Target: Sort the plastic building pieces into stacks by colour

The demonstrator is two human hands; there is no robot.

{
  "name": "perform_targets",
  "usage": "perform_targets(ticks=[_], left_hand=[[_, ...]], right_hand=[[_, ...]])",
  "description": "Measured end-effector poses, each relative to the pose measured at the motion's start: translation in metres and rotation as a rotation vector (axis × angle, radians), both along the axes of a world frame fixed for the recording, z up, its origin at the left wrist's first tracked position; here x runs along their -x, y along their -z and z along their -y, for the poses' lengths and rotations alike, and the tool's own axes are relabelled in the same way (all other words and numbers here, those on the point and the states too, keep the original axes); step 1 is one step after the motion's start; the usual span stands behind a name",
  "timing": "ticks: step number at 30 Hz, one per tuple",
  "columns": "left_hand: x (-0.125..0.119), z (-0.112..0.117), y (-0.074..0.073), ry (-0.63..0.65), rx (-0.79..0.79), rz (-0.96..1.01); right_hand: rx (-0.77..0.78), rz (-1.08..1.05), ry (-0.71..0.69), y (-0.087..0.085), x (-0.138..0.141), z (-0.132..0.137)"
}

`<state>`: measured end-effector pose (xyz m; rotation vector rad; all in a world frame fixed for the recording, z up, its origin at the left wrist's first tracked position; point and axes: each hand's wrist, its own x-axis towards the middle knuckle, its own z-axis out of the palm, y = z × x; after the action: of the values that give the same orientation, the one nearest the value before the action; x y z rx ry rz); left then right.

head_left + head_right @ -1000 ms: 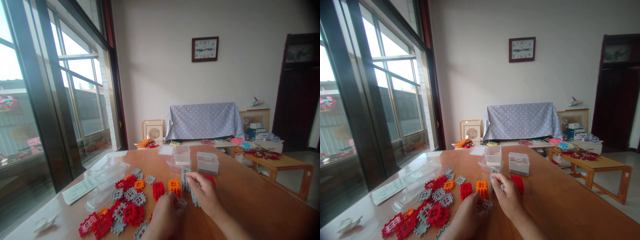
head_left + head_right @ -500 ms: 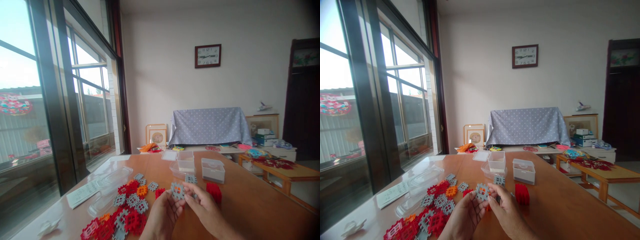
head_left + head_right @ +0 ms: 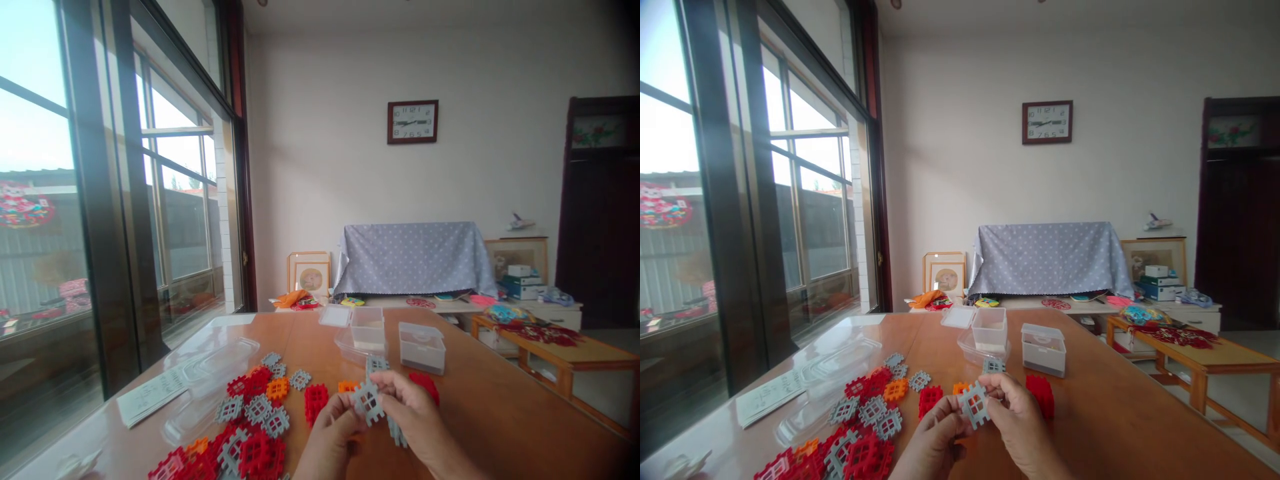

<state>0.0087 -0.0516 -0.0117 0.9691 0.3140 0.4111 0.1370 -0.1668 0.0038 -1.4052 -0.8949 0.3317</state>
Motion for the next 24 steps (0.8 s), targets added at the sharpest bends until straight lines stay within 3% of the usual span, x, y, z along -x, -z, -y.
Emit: perform_targets(ticks=[3,8,12,20,24], left_hand=[[-0.002,-0.004,0.002,-0.061,-0.043,-0.004],[-0.002,-0.005,-0.001,-0.145,0.081,-0.002],[0.0,-0.003,-0.004,-0.147,0.145,-0.003],[0.001,-0.001,-0.005,-0.132,0.123,-0.04],[0.005,0.001,-0.011,-0.147,0.091,-0.021]], right_hand=[[0.036,0.049,-0.042,0.002,0.001,0.002],[0.119,0.376,0.109,0.009,0.002,0.003],[0.185,0.55,0.137,0.007,0.003,0.005],[0.193,0.601,0.192,-0.001,0.002,0.006],[0.151,0.566,0.183,-0.005,-0.013,0.011]])
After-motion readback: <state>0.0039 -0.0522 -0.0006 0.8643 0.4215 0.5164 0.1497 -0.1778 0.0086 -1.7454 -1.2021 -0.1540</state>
